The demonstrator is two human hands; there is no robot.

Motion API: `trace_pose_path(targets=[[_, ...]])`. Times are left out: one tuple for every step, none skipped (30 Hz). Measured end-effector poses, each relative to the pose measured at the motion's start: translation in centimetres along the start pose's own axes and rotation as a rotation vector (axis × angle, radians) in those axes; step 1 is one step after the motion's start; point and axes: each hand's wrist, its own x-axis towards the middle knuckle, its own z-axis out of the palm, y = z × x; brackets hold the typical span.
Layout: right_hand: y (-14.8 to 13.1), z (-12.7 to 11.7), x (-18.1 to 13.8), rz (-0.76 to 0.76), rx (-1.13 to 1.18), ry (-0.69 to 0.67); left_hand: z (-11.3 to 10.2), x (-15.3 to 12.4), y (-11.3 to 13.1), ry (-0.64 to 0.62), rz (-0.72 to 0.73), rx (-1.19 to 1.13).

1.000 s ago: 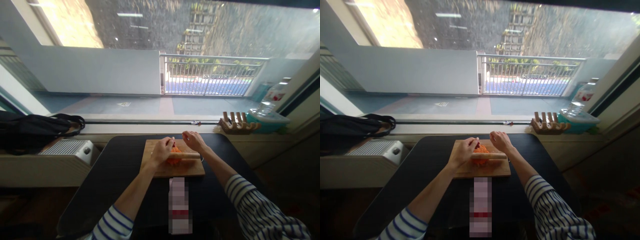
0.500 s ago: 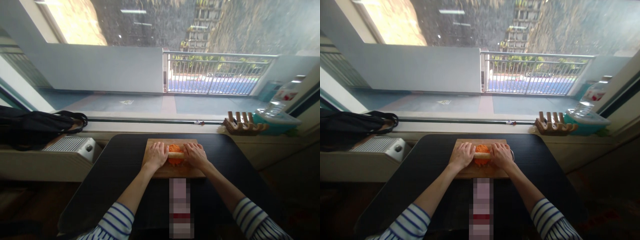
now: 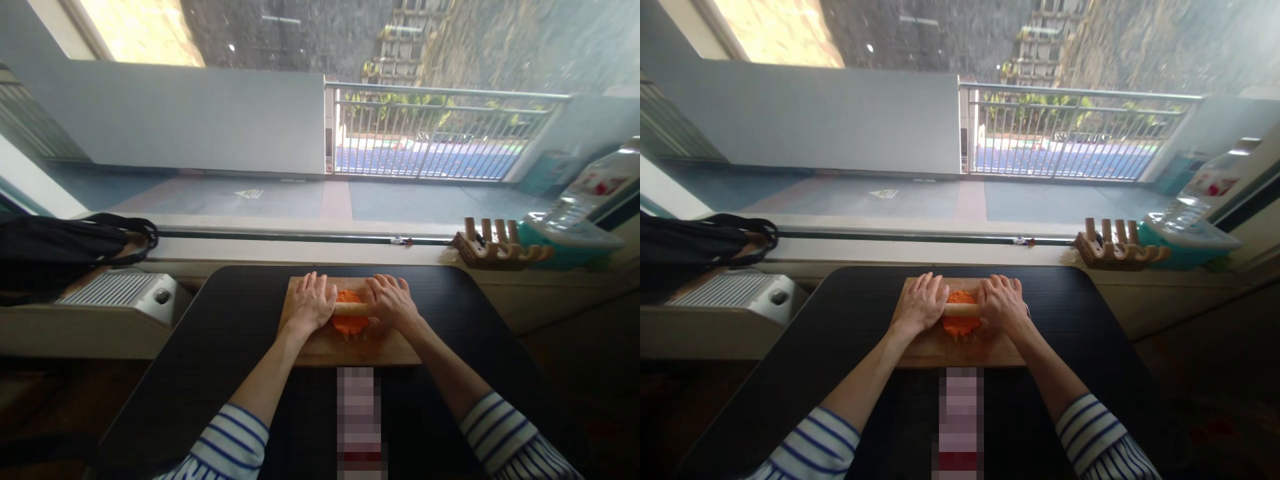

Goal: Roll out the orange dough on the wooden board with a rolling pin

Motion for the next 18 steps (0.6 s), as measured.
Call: trace_pose_path(targets=[[0.1, 0.0, 0.3, 0.004, 0.006, -0.002, 0.1, 0.3, -0.1, -0.006, -0.004, -0.005], [0.2, 0.1, 0.5, 0.009, 0.011, 0.003, 0.3, 0.5, -0.1, -0.012, -0.008, -0.013], [0.2, 0.2, 0.7, 0.013, 0.014, 0.012, 0.4, 0.8, -0.2, -0.016, -0.011, -0.022], [0.3, 0.3, 0.9, 0.015, 0.015, 0.020, 0.4, 1.1, -0.2, -0.019, -0.011, -0.032], [0.3, 0.3, 1.1, 0.016, 0.015, 0.024, 0.4, 1.3, -0.2, -0.018, -0.011, -0.044], [0.4, 0.4, 1.3, 0.018, 0.015, 0.025, 0.4, 1.5, -0.3, -0.015, -0.010, -0.057], [0.4, 0.5, 1.5, 0.019, 0.016, 0.024, 0.3, 1.8, -0.2, -0.012, -0.010, -0.070], [0.5, 0.6, 1.7, 0.019, 0.018, 0.022, 0.2, 2.0, -0.2, -0.010, -0.011, -0.083], [0.6, 0.6, 1.9, 0.022, 0.021, 0.017, 0.0, 2.2, -0.2, -0.008, -0.012, -0.094], [0.6, 0.7, 2.0, 0.028, 0.024, 0.013, -0.1, 2.3, -0.1, -0.005, -0.013, -0.102], [0.7, 0.7, 2.1, 0.033, 0.027, 0.008, -0.2, 2.4, -0.1, -0.001, -0.013, -0.106], [0.7, 0.8, 2.2, 0.035, 0.030, 0.004, -0.3, 2.5, -0.1, 0.004, -0.010, -0.107], [0.7, 0.8, 2.2, 0.036, 0.031, 0.003, -0.3, 2.5, -0.1, 0.009, -0.005, -0.106], [0.7, 0.7, 2.1, 0.033, 0.032, 0.005, -0.2, 2.5, -0.1, 0.009, 0.002, -0.105], [0.6, 0.7, 2.0, 0.025, 0.031, 0.007, -0.1, 2.4, -0.1, 0.006, 0.011, -0.103], [0.5, 0.6, 1.7, 0.016, 0.029, 0.009, 0.0, 2.2, -0.2, 0.000, 0.022, -0.101], [0.4, 0.5, 1.4, 0.006, 0.026, 0.012, 0.1, 2.0, -0.3, -0.005, 0.033, -0.099], [0.4, 0.5, 1.1, -0.002, 0.022, 0.015, 0.3, 1.7, -0.3, -0.007, 0.046, -0.096]])
